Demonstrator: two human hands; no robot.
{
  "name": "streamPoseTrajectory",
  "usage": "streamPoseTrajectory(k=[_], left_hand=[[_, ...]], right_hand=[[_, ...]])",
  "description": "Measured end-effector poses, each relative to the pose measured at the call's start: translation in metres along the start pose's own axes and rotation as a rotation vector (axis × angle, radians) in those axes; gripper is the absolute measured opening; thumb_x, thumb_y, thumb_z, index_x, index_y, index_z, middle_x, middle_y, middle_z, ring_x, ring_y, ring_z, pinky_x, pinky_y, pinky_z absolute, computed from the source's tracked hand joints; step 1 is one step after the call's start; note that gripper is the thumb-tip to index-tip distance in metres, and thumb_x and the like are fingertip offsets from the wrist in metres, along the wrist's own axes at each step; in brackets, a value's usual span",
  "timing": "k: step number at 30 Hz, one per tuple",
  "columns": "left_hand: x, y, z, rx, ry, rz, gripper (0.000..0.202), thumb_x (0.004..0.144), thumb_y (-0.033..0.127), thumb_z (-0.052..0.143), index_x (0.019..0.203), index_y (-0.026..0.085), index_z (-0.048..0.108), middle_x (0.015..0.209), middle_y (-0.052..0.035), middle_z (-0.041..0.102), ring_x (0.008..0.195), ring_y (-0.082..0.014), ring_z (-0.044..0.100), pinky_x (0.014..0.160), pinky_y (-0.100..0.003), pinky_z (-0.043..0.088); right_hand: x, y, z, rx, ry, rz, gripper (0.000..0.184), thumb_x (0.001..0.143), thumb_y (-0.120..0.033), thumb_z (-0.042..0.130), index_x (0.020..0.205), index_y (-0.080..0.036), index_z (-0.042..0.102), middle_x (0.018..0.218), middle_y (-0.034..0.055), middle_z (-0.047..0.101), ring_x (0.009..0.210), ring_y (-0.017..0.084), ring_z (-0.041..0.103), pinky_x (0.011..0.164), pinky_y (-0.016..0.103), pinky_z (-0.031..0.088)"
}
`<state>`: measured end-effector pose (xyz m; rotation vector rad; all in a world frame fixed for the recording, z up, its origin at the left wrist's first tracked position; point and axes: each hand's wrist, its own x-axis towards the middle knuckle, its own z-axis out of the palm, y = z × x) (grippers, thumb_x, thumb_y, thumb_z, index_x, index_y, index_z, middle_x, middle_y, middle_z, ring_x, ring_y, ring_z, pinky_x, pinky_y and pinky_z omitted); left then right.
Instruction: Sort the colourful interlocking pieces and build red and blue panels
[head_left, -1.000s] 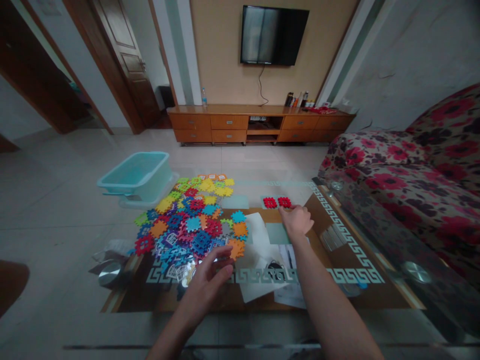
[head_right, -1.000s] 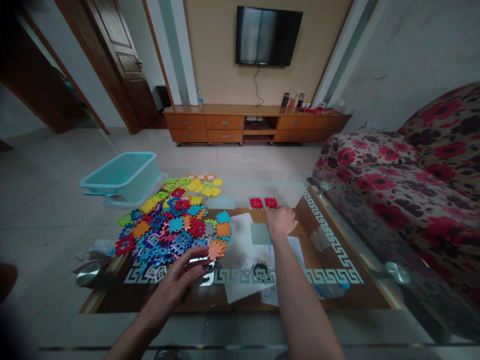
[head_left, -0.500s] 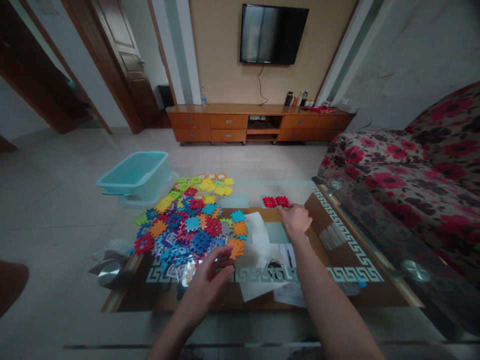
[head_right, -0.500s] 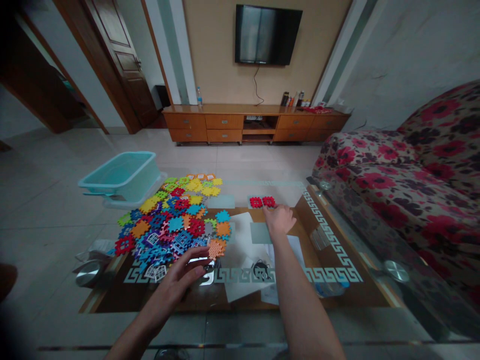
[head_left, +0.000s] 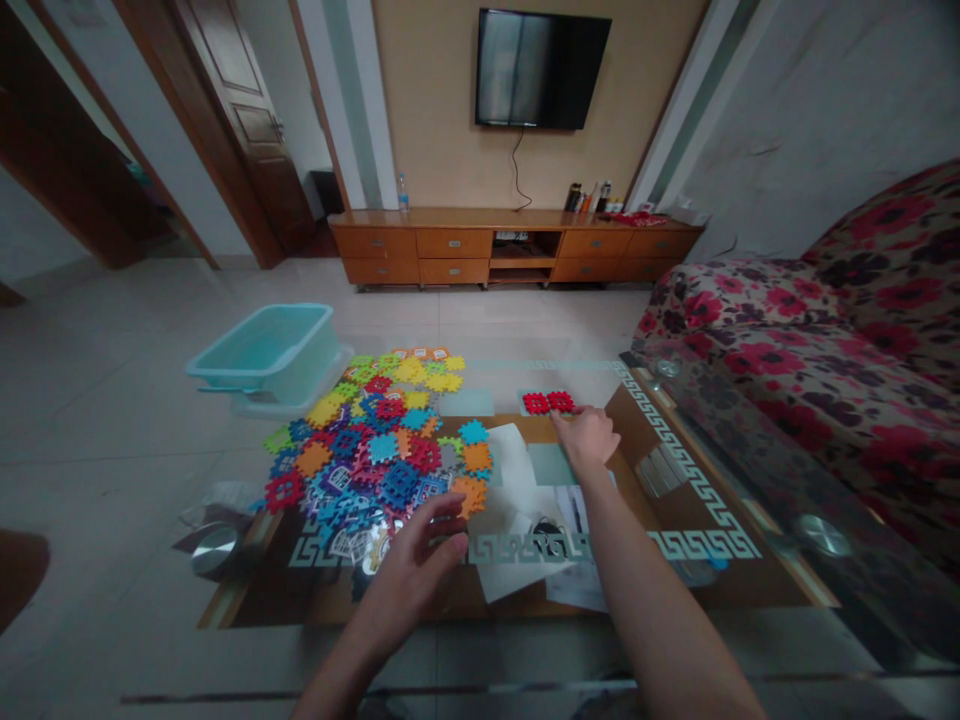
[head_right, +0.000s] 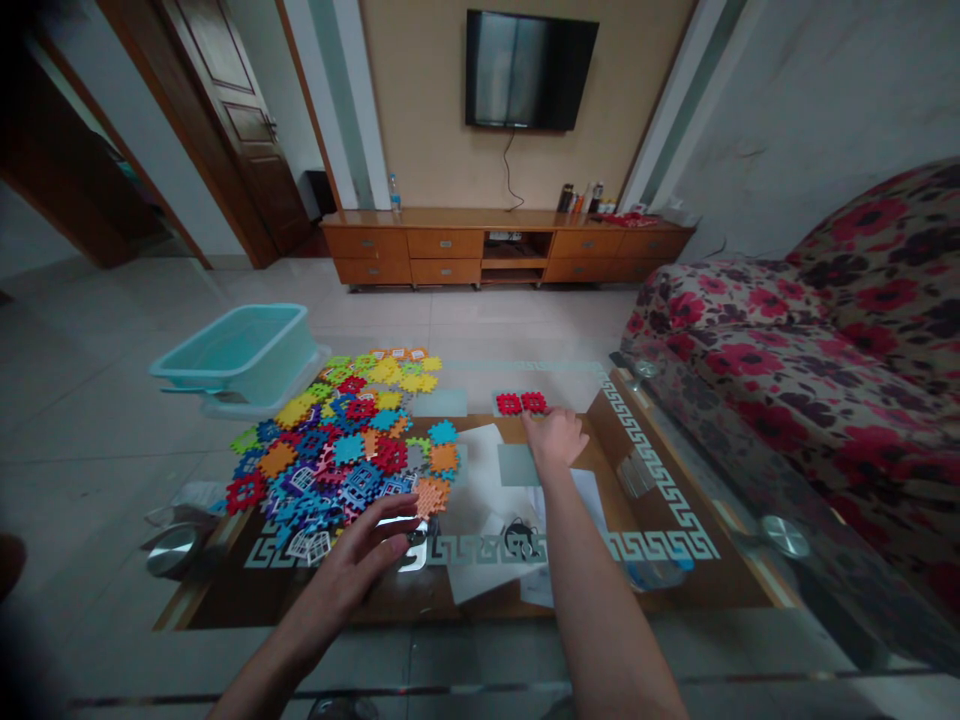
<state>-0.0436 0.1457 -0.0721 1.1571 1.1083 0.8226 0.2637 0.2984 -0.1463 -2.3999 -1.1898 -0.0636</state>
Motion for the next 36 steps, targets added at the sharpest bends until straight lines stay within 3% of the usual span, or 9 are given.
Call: streamPoseTrajectory(k=[16, 26, 36], left_hand=[[-0.004, 0.007, 0.0, 0.017, -0.022, -0.021, 0.051, 0.083, 0.05, 0.065, 0.126, 0.024, 0.057, 0.138, -0.0126, 0.055, 0.125, -0.0294, 0.055, 0.101, -0.044, 0.047], [-0.005, 0.007, 0.0, 0.037, -0.016, -0.028, 0.051, 0.083, 0.049, 0.066, 0.127, 0.024, 0.057, 0.139, -0.0132, 0.055, 0.124, -0.0294, 0.055, 0.101, -0.045, 0.048], [-0.006, 0.01, 0.002, 0.037, 0.0, -0.043, 0.054, 0.08, 0.052, 0.068, 0.125, 0.023, 0.058, 0.136, -0.0144, 0.057, 0.123, -0.0305, 0.056, 0.099, -0.045, 0.05]], right_hand=[[-0.001, -0.001, -0.002, -0.002, 0.0, -0.012, 0.051, 0.075, -0.054, 0.062, 0.105, -0.014, 0.07, 0.109, 0.0194, 0.066, 0.108, 0.036, 0.058, 0.089, 0.049, 0.042], [0.006, 0.009, -0.001, 0.153, -0.012, 0.087, 0.032, 0.08, -0.025, 0.049, 0.098, -0.017, 0.074, 0.106, 0.015, 0.07, 0.1, 0.03, 0.064, 0.088, 0.042, 0.044], [0.006, 0.009, 0.002, 0.165, 0.01, 0.081, 0.032, 0.078, -0.025, 0.051, 0.098, -0.014, 0.073, 0.104, 0.0172, 0.07, 0.099, 0.031, 0.064, 0.089, 0.043, 0.044]])
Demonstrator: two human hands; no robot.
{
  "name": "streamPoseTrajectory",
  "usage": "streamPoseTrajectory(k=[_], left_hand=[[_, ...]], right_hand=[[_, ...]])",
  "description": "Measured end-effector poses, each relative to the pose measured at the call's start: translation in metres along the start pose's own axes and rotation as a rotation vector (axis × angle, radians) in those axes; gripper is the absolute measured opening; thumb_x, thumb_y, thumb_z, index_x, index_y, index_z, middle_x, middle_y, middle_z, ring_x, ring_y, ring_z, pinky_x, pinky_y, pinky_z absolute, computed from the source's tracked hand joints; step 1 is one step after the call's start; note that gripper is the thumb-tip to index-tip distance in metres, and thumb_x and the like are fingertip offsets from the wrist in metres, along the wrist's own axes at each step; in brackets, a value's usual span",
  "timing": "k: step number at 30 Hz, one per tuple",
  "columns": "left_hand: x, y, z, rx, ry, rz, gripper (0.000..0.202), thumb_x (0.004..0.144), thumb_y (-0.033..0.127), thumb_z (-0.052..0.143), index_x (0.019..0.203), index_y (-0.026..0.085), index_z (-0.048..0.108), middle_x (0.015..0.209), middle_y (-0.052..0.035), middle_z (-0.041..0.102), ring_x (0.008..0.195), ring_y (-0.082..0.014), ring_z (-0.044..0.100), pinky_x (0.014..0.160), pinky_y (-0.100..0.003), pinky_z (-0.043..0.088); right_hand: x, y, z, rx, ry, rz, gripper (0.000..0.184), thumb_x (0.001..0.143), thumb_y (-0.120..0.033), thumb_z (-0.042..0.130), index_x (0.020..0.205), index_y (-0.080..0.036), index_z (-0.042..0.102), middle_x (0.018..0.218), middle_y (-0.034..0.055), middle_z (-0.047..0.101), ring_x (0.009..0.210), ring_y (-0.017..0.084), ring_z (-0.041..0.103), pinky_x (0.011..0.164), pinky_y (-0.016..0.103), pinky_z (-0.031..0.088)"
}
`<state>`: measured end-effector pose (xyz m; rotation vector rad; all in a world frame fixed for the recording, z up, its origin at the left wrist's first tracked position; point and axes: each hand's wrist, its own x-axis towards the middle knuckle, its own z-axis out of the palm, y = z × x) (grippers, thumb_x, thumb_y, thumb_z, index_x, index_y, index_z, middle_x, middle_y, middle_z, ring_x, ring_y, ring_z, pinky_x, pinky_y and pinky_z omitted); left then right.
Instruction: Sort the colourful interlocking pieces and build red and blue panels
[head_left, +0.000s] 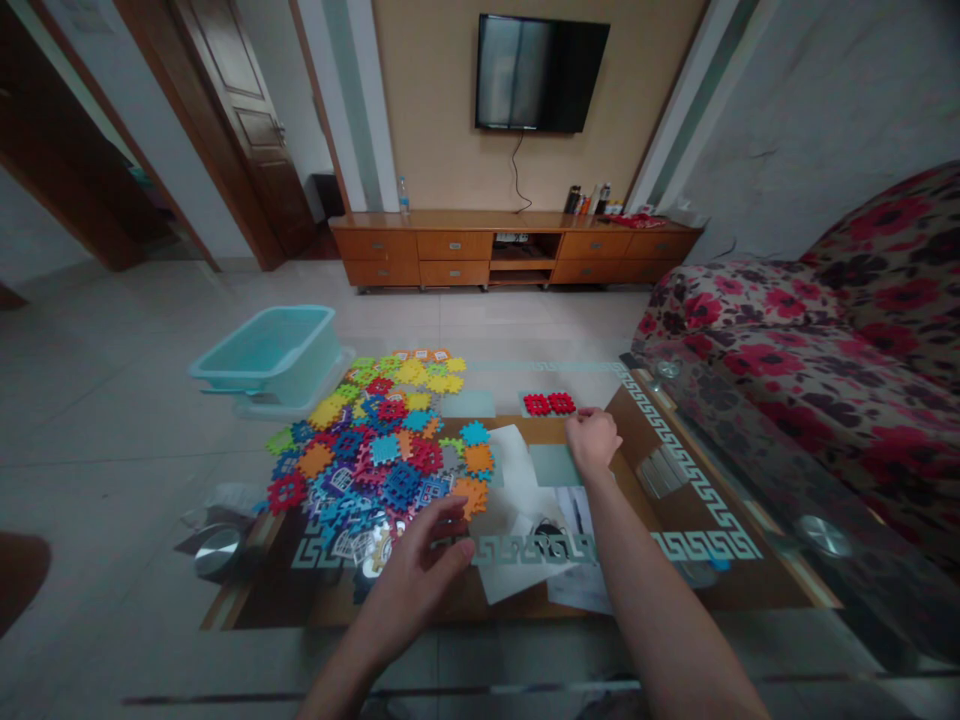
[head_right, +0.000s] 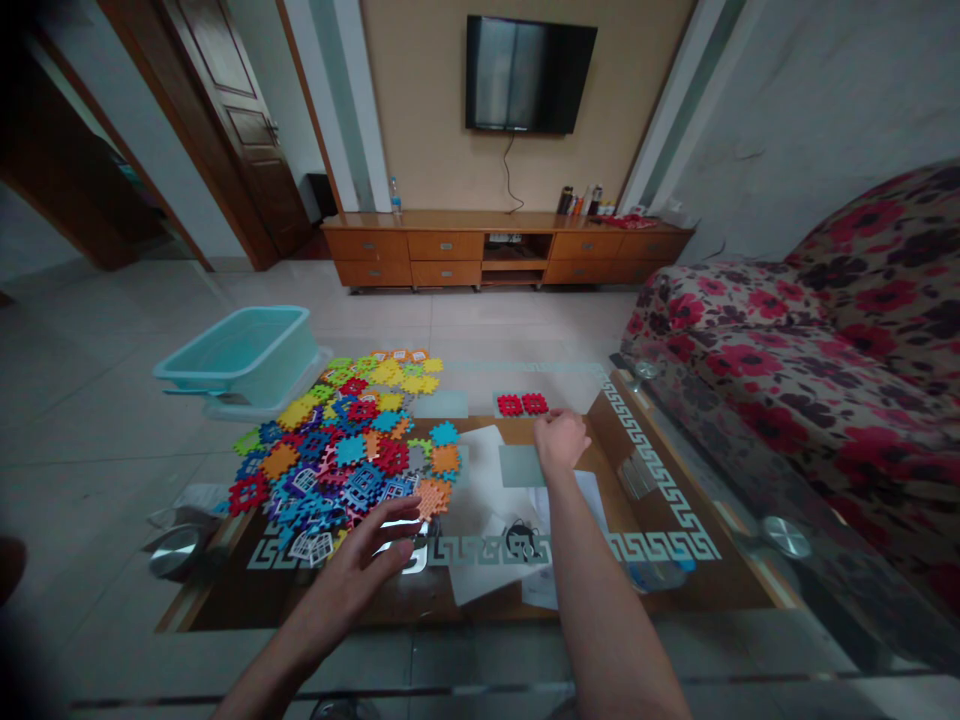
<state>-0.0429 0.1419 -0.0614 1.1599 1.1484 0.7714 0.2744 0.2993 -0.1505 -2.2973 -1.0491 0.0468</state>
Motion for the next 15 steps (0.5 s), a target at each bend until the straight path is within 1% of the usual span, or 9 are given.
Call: streamPoseTrajectory(k=[3, 8, 12, 15], left_hand=[[0.0, 0.0006, -0.0001, 0.008, 0.007, 0.002, 0.053, 0.08, 0.051, 0.068, 0.124, 0.024, 0.059, 0.137, -0.014, 0.056, 0.123, -0.0306, 0.056, 0.099, -0.046, 0.05], [0.0008, -0.0003, 0.0001, 0.005, 0.01, 0.003, 0.054, 0.08, 0.052, 0.068, 0.124, 0.022, 0.058, 0.136, -0.0152, 0.056, 0.122, -0.0308, 0.056, 0.099, -0.046, 0.05], [0.0025, -0.003, -0.0003, 0.017, 0.019, 0.003, 0.053, 0.08, 0.05, 0.068, 0.124, 0.021, 0.058, 0.136, -0.0156, 0.057, 0.121, -0.03, 0.057, 0.098, -0.044, 0.05], [0.005, -0.0055, -0.0029, 0.037, 0.038, 0.016, 0.053, 0.081, 0.049, 0.067, 0.124, 0.02, 0.057, 0.131, -0.0161, 0.059, 0.119, -0.0295, 0.059, 0.097, -0.044, 0.05]], right_hand=[[0.0, 0.0004, 0.001, 0.017, 0.012, -0.006, 0.031, 0.08, -0.028, 0.052, 0.099, -0.013, 0.072, 0.105, 0.018, 0.069, 0.1, 0.031, 0.063, 0.089, 0.044, 0.044], [0.0003, 0.0007, 0.0021, 0.051, 0.037, 0.009, 0.03, 0.079, -0.026, 0.052, 0.097, -0.013, 0.071, 0.104, 0.0181, 0.069, 0.098, 0.031, 0.063, 0.089, 0.044, 0.043], [0.0008, 0.0027, 0.0019, 0.075, 0.056, 0.019, 0.03, 0.081, -0.024, 0.047, 0.098, -0.012, 0.07, 0.105, 0.0185, 0.067, 0.099, 0.031, 0.062, 0.089, 0.042, 0.043], [0.0012, 0.0056, 0.0003, 0.106, 0.07, 0.012, 0.033, 0.081, -0.02, 0.044, 0.101, -0.01, 0.068, 0.107, 0.0186, 0.066, 0.102, 0.03, 0.06, 0.09, 0.04, 0.042]])
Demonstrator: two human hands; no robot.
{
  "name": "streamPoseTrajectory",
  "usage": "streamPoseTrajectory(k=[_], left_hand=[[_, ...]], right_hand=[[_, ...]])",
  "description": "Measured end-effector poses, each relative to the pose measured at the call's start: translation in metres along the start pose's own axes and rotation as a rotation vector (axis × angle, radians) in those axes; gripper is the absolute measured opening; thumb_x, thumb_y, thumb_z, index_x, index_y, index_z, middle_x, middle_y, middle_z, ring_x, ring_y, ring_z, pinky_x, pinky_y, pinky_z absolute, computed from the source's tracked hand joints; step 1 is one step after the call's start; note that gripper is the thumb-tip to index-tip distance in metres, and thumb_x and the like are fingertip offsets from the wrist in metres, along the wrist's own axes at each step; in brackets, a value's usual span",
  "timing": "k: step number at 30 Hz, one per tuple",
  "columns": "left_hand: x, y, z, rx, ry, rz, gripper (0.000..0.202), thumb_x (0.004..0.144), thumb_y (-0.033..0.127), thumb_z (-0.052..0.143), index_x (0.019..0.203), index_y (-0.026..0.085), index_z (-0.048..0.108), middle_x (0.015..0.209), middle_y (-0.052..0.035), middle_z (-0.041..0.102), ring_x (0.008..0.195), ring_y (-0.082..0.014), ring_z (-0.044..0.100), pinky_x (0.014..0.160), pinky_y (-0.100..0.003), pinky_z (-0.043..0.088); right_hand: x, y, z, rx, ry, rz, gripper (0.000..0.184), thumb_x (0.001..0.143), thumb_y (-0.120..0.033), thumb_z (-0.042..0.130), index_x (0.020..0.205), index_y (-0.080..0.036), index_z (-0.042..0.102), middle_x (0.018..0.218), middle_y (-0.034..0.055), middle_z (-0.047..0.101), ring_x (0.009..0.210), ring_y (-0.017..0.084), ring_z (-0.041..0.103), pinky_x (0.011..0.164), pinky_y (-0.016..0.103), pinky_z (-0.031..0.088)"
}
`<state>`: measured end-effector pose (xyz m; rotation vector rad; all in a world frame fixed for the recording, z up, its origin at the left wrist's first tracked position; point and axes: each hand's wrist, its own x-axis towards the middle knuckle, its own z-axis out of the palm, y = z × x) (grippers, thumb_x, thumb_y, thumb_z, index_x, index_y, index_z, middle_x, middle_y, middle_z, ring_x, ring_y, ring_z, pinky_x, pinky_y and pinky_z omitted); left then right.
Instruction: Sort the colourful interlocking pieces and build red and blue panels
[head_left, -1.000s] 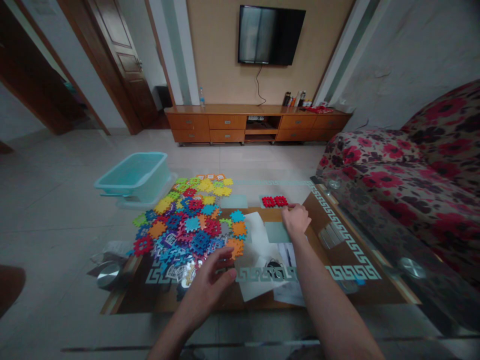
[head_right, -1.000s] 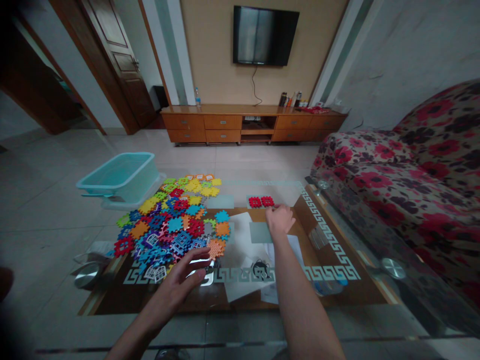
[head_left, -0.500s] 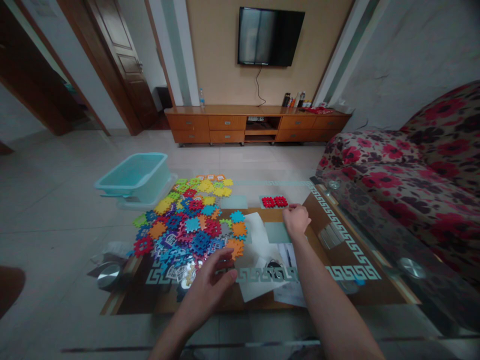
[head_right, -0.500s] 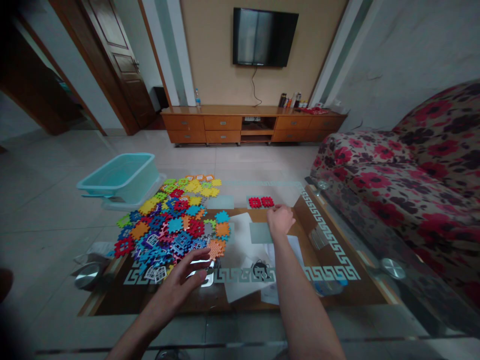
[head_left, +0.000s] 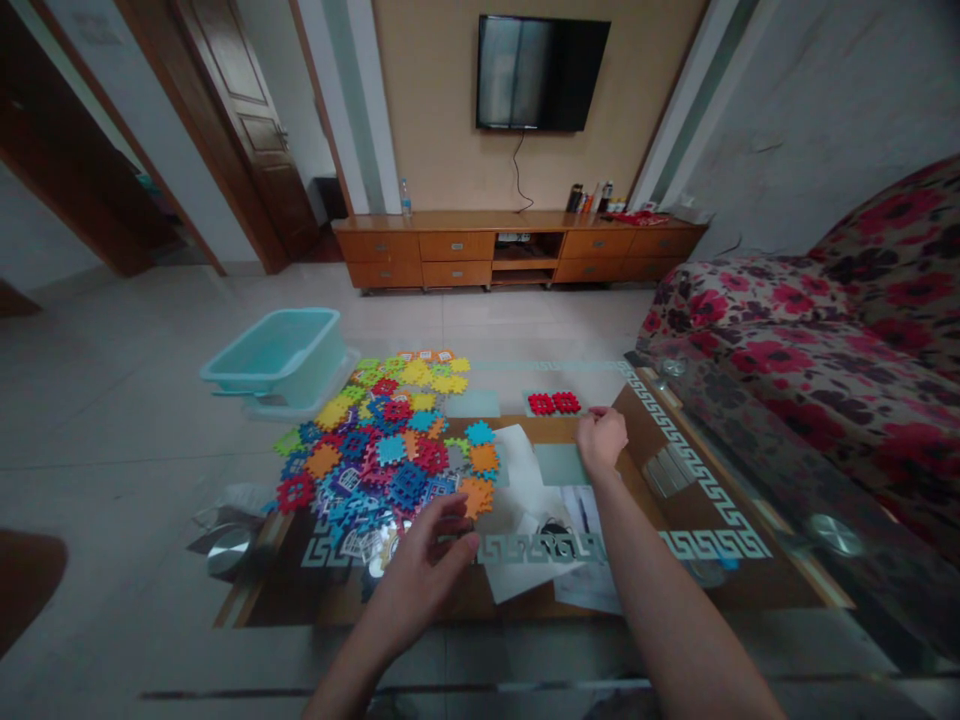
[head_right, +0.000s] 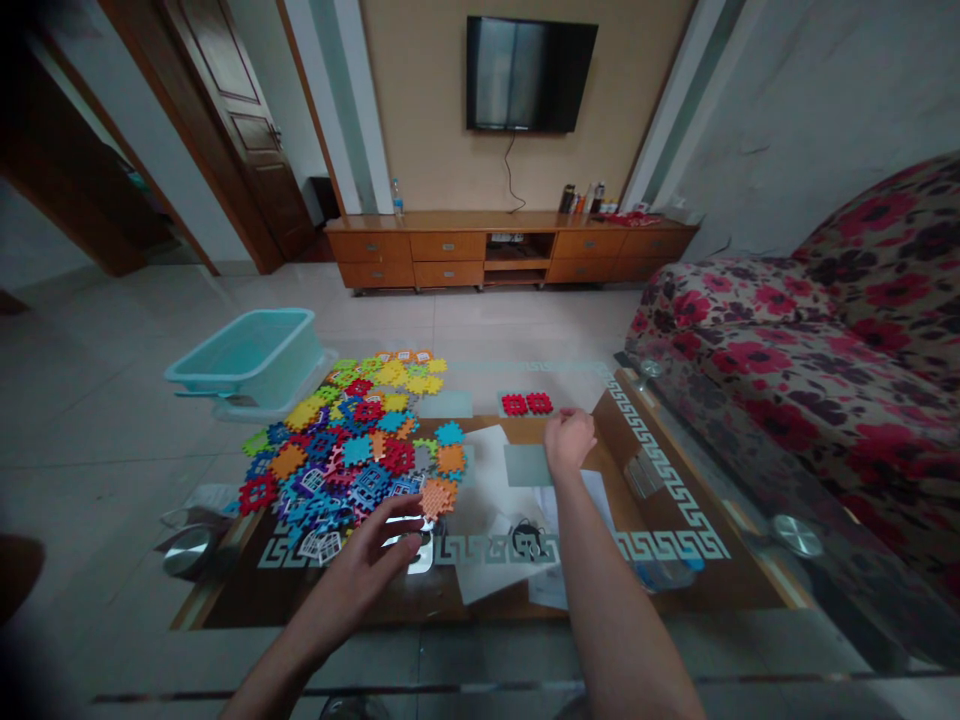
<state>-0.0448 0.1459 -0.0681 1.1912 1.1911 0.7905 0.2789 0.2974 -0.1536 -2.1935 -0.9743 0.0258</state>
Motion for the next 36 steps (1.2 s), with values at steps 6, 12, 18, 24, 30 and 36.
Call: streamPoseTrajectory(k=[6, 12, 18, 24, 30, 36], left_hand=[[0.004, -0.001, -0.013, 0.069, 0.068, 0.057, 0.049, 0.081, 0.048, 0.066, 0.122, 0.021, 0.058, 0.126, -0.0142, 0.063, 0.115, -0.0278, 0.062, 0.096, -0.043, 0.05], [0.005, -0.004, -0.025, 0.157, 0.148, 0.1, 0.052, 0.081, 0.048, 0.064, 0.123, 0.018, 0.055, 0.127, -0.0153, 0.061, 0.108, -0.026, 0.065, 0.093, -0.043, 0.052], [0.008, -0.016, -0.036, 0.405, 0.294, 0.207, 0.059, 0.08, 0.046, 0.064, 0.128, 0.015, 0.05, 0.12, -0.015, 0.062, 0.101, -0.0268, 0.066, 0.09, -0.046, 0.052], [0.01, -0.02, -0.051, 0.603, 0.426, 0.313, 0.057, 0.08, 0.043, 0.061, 0.128, 0.016, 0.045, 0.117, -0.0136, 0.061, 0.101, -0.0288, 0.065, 0.09, -0.048, 0.051], [0.016, -0.019, -0.051, 0.761, 0.448, 0.431, 0.044, 0.083, 0.037, 0.058, 0.122, 0.017, 0.052, 0.117, -0.0127, 0.058, 0.115, -0.0315, 0.057, 0.101, -0.05, 0.045], [0.031, -0.024, -0.035, 0.908, 0.367, 0.556, 0.035, 0.084, 0.033, 0.057, 0.116, 0.017, 0.059, 0.126, -0.0154, 0.053, 0.122, -0.0319, 0.051, 0.106, -0.05, 0.041]], right_hand=[[0.002, -0.001, -0.011, 0.035, 0.019, -0.005, 0.037, 0.076, -0.015, 0.042, 0.103, -0.005, 0.065, 0.102, 0.0196, 0.065, 0.1, 0.029, 0.058, 0.094, 0.037, 0.041], [0.001, -0.013, -0.036, 0.041, 0.011, -0.063, 0.035, 0.076, -0.018, 0.048, 0.106, -0.008, 0.063, 0.102, 0.0173, 0.063, 0.1, 0.029, 0.057, 0.094, 0.035, 0.041], [-0.025, -0.028, -0.064, 0.015, -0.09, -0.179, 0.035, 0.077, -0.018, 0.049, 0.11, -0.009, 0.057, 0.108, 0.0175, 0.06, 0.106, 0.028, 0.055, 0.096, 0.034, 0.041], [-0.083, -0.038, -0.088, -0.06, -0.32, -0.364, 0.038, 0.078, -0.021, 0.053, 0.114, -0.011, 0.053, 0.113, 0.0169, 0.059, 0.109, 0.028, 0.056, 0.098, 0.034, 0.042], [-0.148, -0.054, -0.125, -0.176, -0.615, -0.441, 0.035, 0.084, -0.032, 0.052, 0.113, -0.012, 0.058, 0.108, 0.0156, 0.061, 0.102, 0.029, 0.059, 0.092, 0.038, 0.044], [-0.184, -0.085, -0.141, -0.207, -0.696, -0.513, 0.036, 0.088, -0.035, 0.05, 0.117, -0.016, 0.059, 0.113, 0.0149, 0.061, 0.108, 0.031, 0.059, 0.088, 0.039, 0.046]])
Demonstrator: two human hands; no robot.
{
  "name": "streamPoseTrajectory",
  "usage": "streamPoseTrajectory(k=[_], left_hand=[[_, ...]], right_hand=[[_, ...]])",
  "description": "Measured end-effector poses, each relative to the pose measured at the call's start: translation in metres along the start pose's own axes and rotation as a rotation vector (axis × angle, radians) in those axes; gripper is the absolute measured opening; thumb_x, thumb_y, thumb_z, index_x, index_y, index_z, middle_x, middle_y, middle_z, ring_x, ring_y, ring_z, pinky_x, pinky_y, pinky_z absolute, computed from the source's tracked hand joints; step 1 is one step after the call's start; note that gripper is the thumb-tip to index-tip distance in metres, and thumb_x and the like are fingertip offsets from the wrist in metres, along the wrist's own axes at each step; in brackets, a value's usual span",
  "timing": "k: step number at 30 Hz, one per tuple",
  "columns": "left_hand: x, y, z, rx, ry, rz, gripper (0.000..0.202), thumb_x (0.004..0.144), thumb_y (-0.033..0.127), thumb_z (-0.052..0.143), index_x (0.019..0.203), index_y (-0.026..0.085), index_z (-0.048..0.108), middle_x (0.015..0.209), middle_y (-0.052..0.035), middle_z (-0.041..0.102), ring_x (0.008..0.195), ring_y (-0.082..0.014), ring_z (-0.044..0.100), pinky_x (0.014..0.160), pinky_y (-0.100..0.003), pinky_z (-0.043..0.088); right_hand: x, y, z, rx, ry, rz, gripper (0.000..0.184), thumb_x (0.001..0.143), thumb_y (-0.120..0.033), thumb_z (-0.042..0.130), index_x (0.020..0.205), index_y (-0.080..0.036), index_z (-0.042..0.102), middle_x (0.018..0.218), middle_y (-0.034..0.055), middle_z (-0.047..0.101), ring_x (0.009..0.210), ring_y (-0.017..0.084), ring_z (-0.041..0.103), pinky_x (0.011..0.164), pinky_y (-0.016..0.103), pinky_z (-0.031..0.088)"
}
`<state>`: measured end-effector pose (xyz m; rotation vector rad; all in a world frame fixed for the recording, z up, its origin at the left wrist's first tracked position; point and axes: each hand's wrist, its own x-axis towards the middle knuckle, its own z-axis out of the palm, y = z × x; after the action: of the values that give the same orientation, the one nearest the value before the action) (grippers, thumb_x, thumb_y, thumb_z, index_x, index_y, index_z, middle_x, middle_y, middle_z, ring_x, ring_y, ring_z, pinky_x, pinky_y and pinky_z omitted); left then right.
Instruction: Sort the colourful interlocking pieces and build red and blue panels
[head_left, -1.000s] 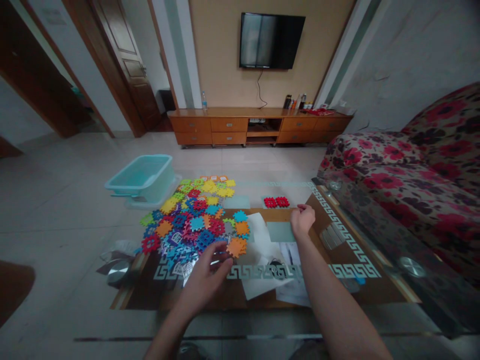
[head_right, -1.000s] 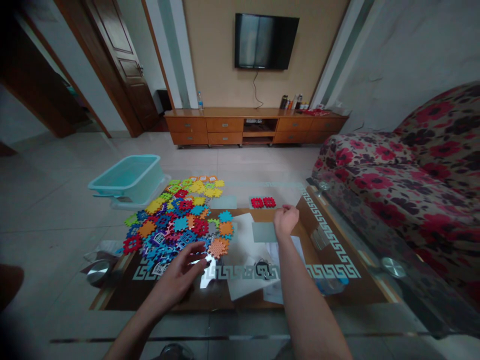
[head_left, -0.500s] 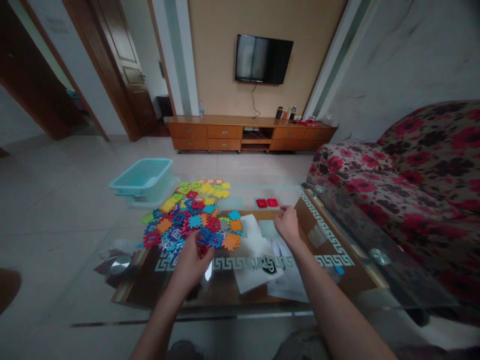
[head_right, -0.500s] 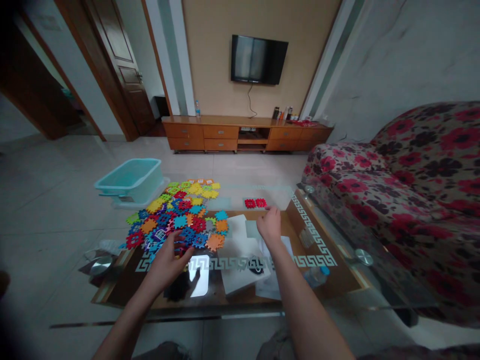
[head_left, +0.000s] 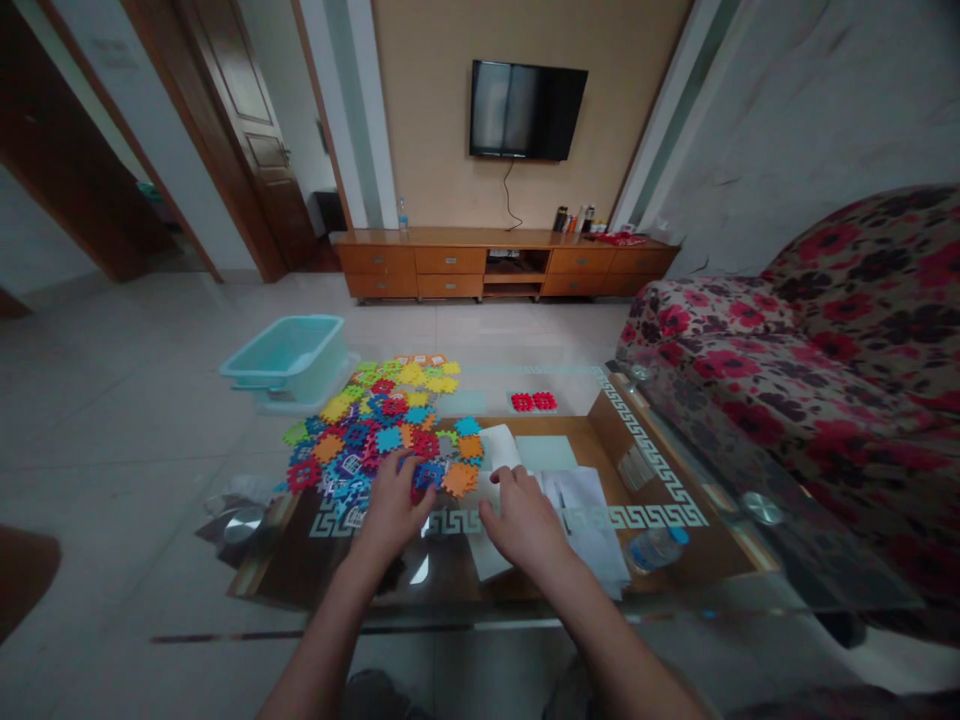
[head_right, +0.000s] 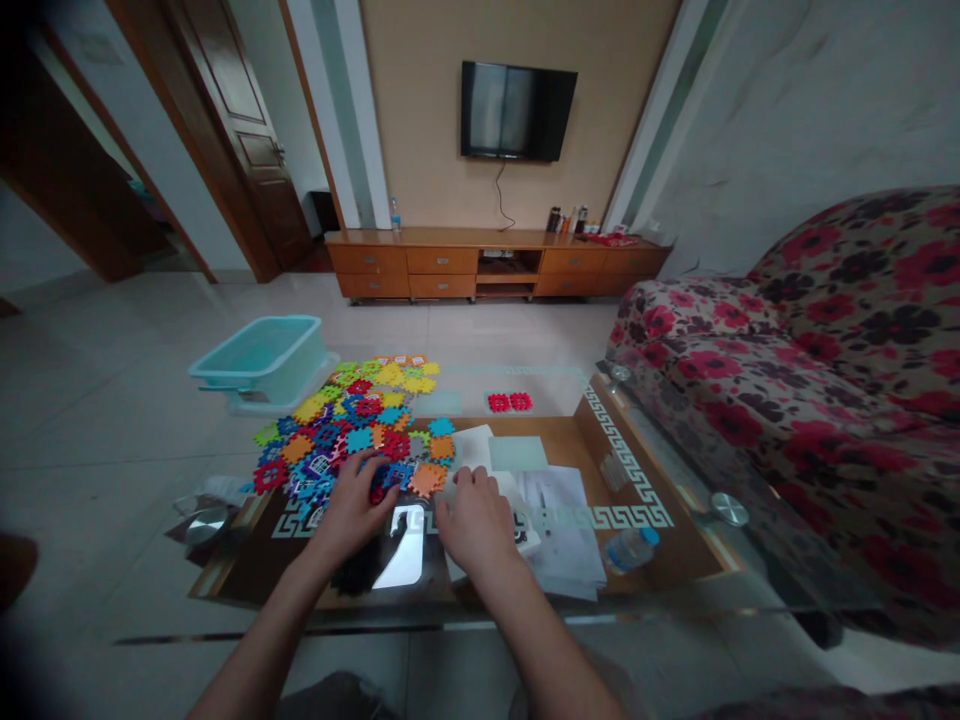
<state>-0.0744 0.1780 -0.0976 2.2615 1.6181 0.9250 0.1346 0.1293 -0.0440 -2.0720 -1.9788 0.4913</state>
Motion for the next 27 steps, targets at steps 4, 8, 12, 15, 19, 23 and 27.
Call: streamPoseTrajectory(k=[4, 8, 12, 15, 19, 23, 27], left_hand=[[-0.005, -0.004, 0.016, 0.084, -0.047, 0.058, 0.039, 0.085, 0.036, 0.059, 0.118, 0.016, 0.061, 0.138, -0.0191, 0.05, 0.132, -0.0353, 0.045, 0.11, -0.051, 0.036], [-0.008, -0.003, 0.026, 0.183, -0.118, 0.051, 0.049, 0.088, 0.043, 0.056, 0.129, 0.017, 0.057, 0.152, -0.0177, 0.041, 0.142, -0.0357, 0.033, 0.114, -0.055, 0.028], [-0.007, 0.0, 0.031, 0.274, -0.159, -0.002, 0.053, 0.088, 0.046, 0.054, 0.133, 0.018, 0.055, 0.157, -0.0151, 0.036, 0.145, -0.0332, 0.029, 0.117, -0.055, 0.022], [-0.006, 0.003, 0.031, 0.317, -0.167, -0.013, 0.055, 0.088, 0.048, 0.053, 0.133, 0.017, 0.055, 0.156, -0.0147, 0.037, 0.146, -0.0326, 0.028, 0.118, -0.054, 0.021], [-0.005, 0.005, 0.03, 0.372, -0.184, -0.014, 0.058, 0.088, 0.048, 0.051, 0.135, 0.014, 0.053, 0.156, -0.0148, 0.038, 0.146, -0.032, 0.028, 0.118, -0.054, 0.02], [-0.006, 0.006, 0.03, 0.409, -0.198, -0.017, 0.063, 0.089, 0.049, 0.047, 0.14, 0.012, 0.048, 0.157, -0.0148, 0.036, 0.147, -0.0319, 0.027, 0.118, -0.053, 0.02], [-0.007, 0.006, 0.031, 0.415, -0.201, -0.016, 0.066, 0.09, 0.051, 0.046, 0.142, 0.011, 0.047, 0.157, -0.0156, 0.036, 0.146, -0.0329, 0.027, 0.117, -0.055, 0.02]], right_hand=[[0.001, -0.01, 0.009, -0.061, -0.044, -0.002, 0.034, 0.087, -0.032, 0.051, 0.116, -0.015, 0.06, 0.113, 0.016, 0.061, 0.108, 0.033, 0.059, 0.083, 0.042, 0.048], [0.002, -0.012, 0.016, -0.094, -0.081, -0.022, 0.035, 0.085, -0.033, 0.053, 0.116, -0.016, 0.06, 0.115, 0.0164, 0.061, 0.109, 0.034, 0.058, 0.083, 0.043, 0.048], [0.004, -0.012, 0.012, -0.093, -0.076, -0.012, 0.034, 0.087, -0.032, 0.052, 0.116, -0.015, 0.06, 0.115, 0.0161, 0.06, 0.11, 0.033, 0.057, 0.084, 0.042, 0.048], [0.006, -0.011, 0.007, -0.085, -0.081, -0.007, 0.034, 0.088, -0.032, 0.051, 0.116, -0.015, 0.06, 0.115, 0.0164, 0.06, 0.109, 0.032, 0.057, 0.084, 0.041, 0.047], [0.007, -0.009, 0.005, -0.077, -0.084, -0.004, 0.035, 0.088, -0.033, 0.051, 0.118, -0.015, 0.06, 0.116, 0.0161, 0.06, 0.109, 0.032, 0.057, 0.083, 0.041, 0.047], [0.007, -0.008, 0.006, -0.069, -0.082, -0.011, 0.036, 0.089, -0.034, 0.051, 0.118, -0.015, 0.06, 0.116, 0.0162, 0.059, 0.108, 0.032, 0.057, 0.082, 0.041, 0.046], [0.007, -0.007, 0.006, -0.058, -0.08, -0.015, 0.035, 0.09, -0.035, 0.05, 0.117, -0.015, 0.06, 0.116, 0.0161, 0.059, 0.107, 0.032, 0.057, 0.081, 0.041, 0.046]])
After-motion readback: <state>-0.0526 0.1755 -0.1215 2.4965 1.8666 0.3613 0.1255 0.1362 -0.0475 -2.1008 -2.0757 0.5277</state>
